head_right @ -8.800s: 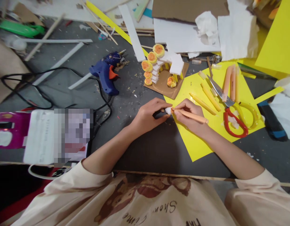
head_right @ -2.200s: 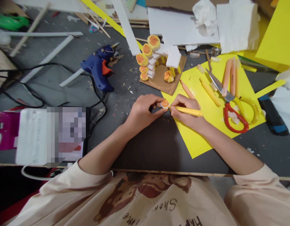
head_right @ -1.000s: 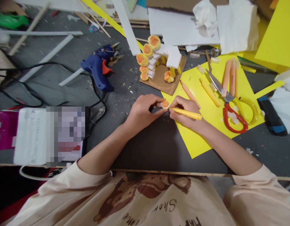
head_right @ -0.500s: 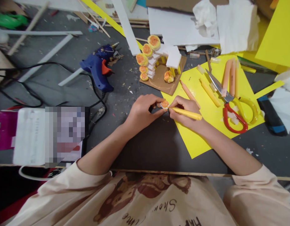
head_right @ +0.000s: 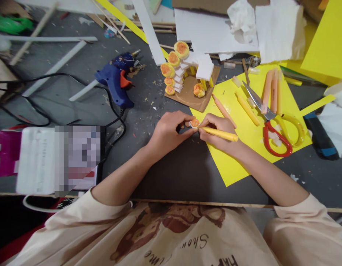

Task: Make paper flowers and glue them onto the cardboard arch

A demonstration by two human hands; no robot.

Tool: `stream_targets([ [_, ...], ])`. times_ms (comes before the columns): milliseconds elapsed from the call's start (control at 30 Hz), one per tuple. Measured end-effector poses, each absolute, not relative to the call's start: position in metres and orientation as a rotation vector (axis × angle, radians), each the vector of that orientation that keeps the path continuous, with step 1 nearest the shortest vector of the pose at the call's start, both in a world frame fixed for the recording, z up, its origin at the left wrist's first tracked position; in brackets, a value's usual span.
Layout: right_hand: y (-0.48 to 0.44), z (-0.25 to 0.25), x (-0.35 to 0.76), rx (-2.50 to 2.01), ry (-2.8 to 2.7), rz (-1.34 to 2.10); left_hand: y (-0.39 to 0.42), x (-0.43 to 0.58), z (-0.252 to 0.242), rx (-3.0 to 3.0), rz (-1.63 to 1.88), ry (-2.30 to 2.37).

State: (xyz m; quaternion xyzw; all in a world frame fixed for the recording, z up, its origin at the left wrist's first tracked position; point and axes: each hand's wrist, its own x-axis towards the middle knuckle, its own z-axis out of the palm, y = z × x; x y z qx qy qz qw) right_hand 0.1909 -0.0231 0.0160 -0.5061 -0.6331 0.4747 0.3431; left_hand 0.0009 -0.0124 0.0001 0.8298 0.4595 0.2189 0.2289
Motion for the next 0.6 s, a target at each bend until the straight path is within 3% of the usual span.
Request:
stream_targets([
  [333,-0.0211,0.0162,0.1914,-1.331,-1.613,1.078,-0.0124,0.0023,0.0017,2.282,0.58,1.281],
  [600,-0.022,0.0141,0.195,-1.265,-1.68,1.157,-0.0136,0.002,0.0043,2.341,0.581,1.238],
])
